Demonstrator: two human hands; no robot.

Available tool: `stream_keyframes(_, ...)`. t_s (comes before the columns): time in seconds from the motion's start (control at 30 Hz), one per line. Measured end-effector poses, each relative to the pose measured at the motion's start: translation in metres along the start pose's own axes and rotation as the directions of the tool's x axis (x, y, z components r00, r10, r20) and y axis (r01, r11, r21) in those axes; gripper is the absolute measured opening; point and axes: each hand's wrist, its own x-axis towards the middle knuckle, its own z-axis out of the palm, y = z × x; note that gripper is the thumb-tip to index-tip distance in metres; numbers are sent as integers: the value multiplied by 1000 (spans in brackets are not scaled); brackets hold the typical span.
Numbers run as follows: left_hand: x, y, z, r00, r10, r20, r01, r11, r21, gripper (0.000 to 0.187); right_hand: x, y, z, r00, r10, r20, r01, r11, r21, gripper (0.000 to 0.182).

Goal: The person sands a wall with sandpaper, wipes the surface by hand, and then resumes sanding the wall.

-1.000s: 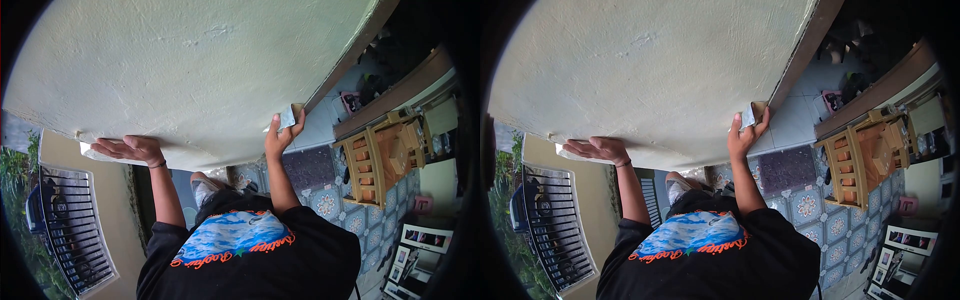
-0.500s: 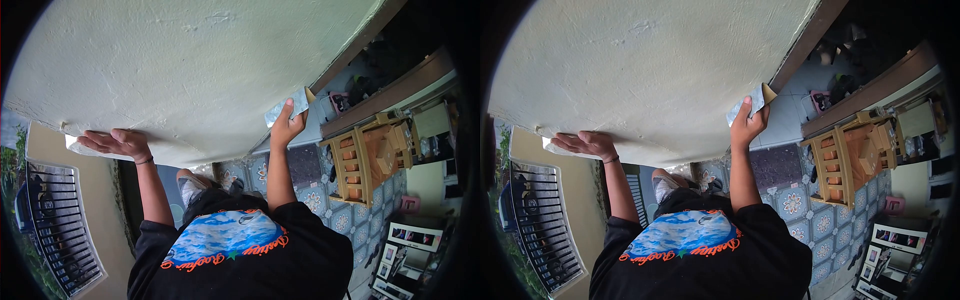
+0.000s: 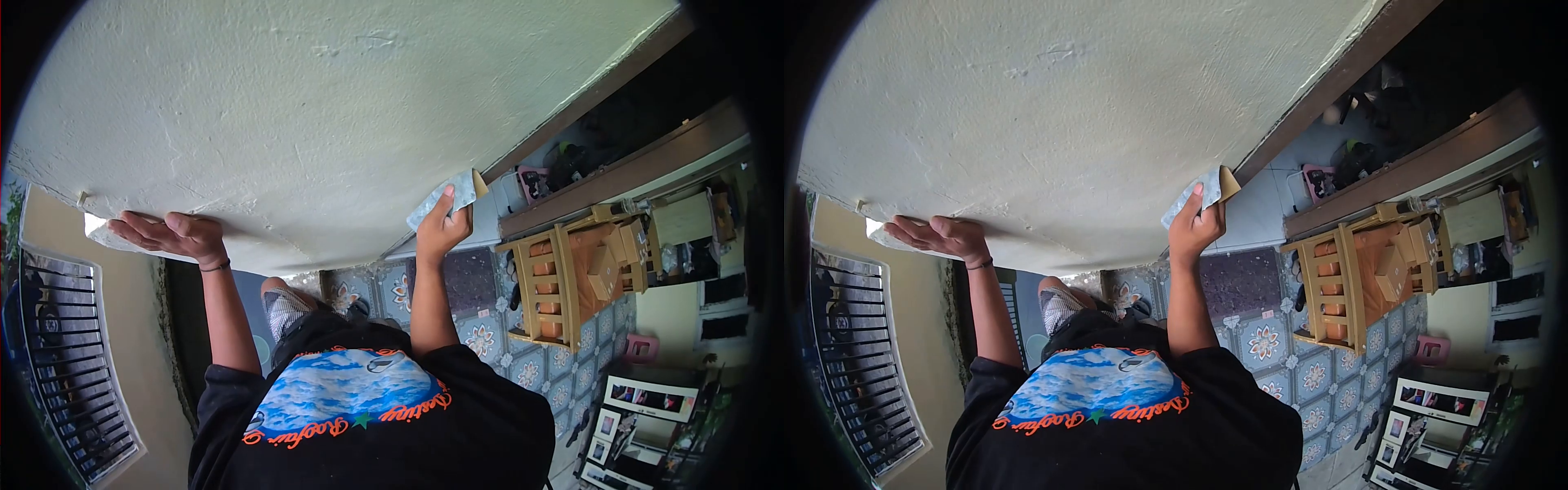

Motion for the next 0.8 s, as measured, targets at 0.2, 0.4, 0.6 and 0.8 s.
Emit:
stream_keyframes(0.2,2,5,-1,1000,13,-11,-13,1000,-12,56,8,3,-3,1000,18,22,-17,999,-48,22)
stream_keyframes(0.4,2,-1,2,999,19,-26,-20,999,-38,60,5,1,-3,999,21,46,-20,1000,-22,22)
stream_keyframes(0.6,2,-1,3,999,21,-24,-21,1000,0,59,1,3,-4,999,16,47,-15,999,-33,25)
stream_keyframes(0.8,-2,-5,-1,1000,15,-17,-16,1000,-21,59,7,-6,-7,991,93,95,-92,996,-13,26)
